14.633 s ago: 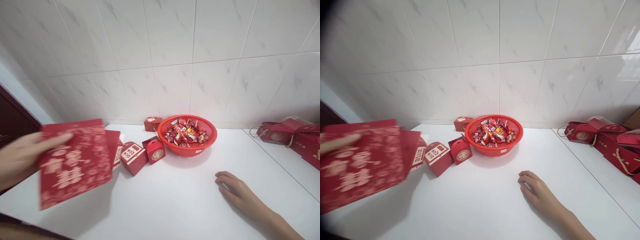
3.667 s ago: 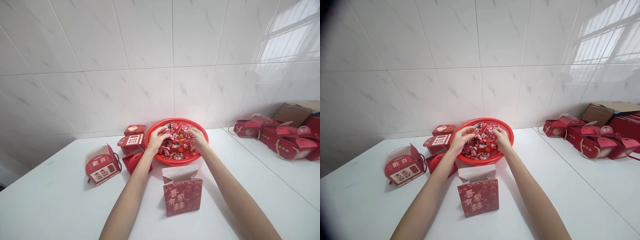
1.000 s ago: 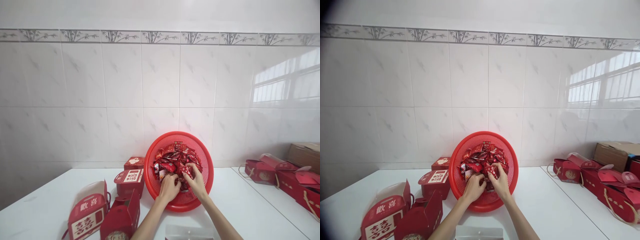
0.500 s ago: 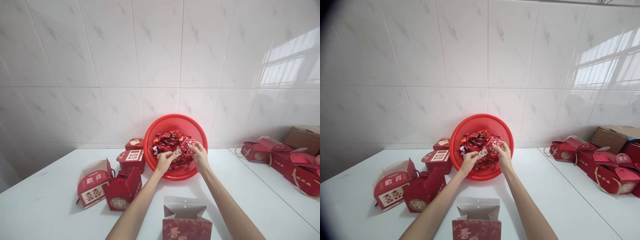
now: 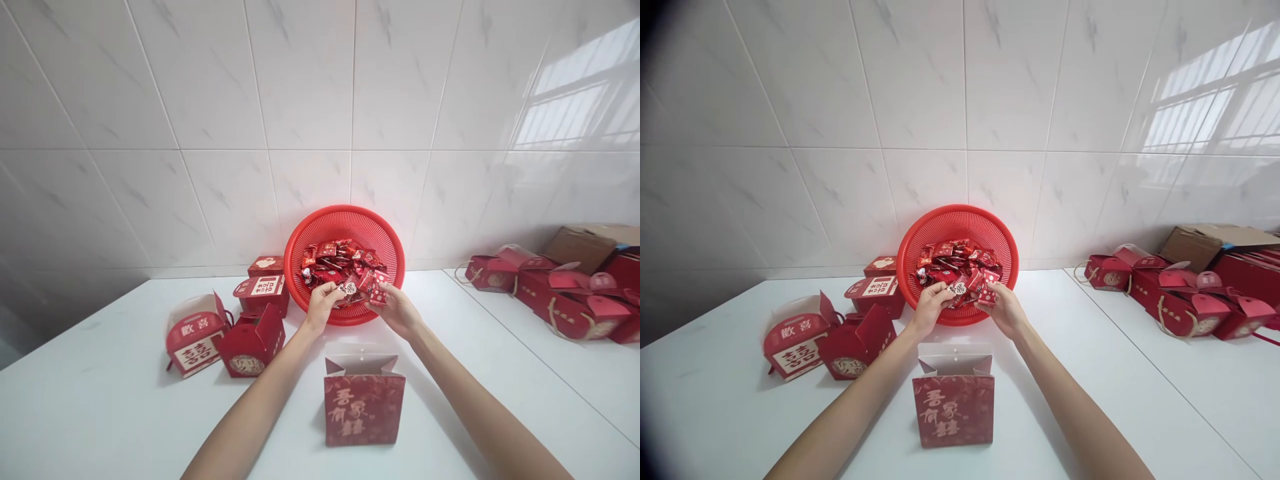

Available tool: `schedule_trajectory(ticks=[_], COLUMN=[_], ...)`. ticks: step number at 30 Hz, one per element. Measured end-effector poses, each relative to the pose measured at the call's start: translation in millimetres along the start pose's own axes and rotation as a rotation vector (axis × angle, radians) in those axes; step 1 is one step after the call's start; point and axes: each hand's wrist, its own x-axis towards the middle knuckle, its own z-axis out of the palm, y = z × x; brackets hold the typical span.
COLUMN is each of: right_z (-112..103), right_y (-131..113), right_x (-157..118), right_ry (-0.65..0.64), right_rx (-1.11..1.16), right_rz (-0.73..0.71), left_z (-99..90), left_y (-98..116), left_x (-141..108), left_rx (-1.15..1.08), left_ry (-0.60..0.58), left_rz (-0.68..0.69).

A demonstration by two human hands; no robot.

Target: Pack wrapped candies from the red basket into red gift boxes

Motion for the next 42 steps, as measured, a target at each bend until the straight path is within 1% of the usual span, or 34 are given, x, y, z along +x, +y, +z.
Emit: schedule_trajectory(ticks=[3, 8, 11, 15, 17, 21, 24, 30, 34, 36, 39, 42], right_z=[1, 1, 1, 0, -1, -2, 0, 3, 4, 4, 4, 7], right_y=[5, 21, 27, 30, 30, 31, 31, 26, 22, 23, 25, 27], right_x=[-7, -10, -11, -13, -12, -10, -10, -15, -16, -15, -15, -16], right_ry=[0.010, 0.027, 0.010, -0.008, 0.000, 0.023, 0.038, 0.030, 0.033, 0.044, 0.077, 0.094], right_rx=[0.058, 0.095, 0.061, 0.005, -0.017, -0.052, -0.059, 0.006, -0.017, -0.039, -0.059, -0.060], right_rz=[0.033, 0.051, 0.035, 0.040, 0.039, -0.002, -0.026, -0.013, -0.020, -0.012, 0.040, 0.067], left_z=[-1.9, -5.8, -6.3, -4.9, -4.0, -5.2, -8.7, -13.5, -15.6, -16.5, -16.9, -16.2], left_y=[-2, -11, -13, -11, -10, -7, -6, -4, -5, -5, -6, -8], left_x=[-6, -12, -14, -17, -17, -13, -10, -10, -9, -9, -9, -10], left_rx=[0.034, 0.099, 0.043, -0.017, -0.020, 0.052, 0.101, 0.154, 0.146, 0.141, 0.131, 0.151], left_ry=[-0.004, 0.016, 0.028, -0.026, -0.029, 0.025, 0.036, 0.043, 0.036, 0.040, 0.032, -0.028], left_rz=[0.010, 0.029, -0.007, -0.101, -0.107, -0.010, 0.051, 0.070, 0.074, 0.112, 0.210, 0.245])
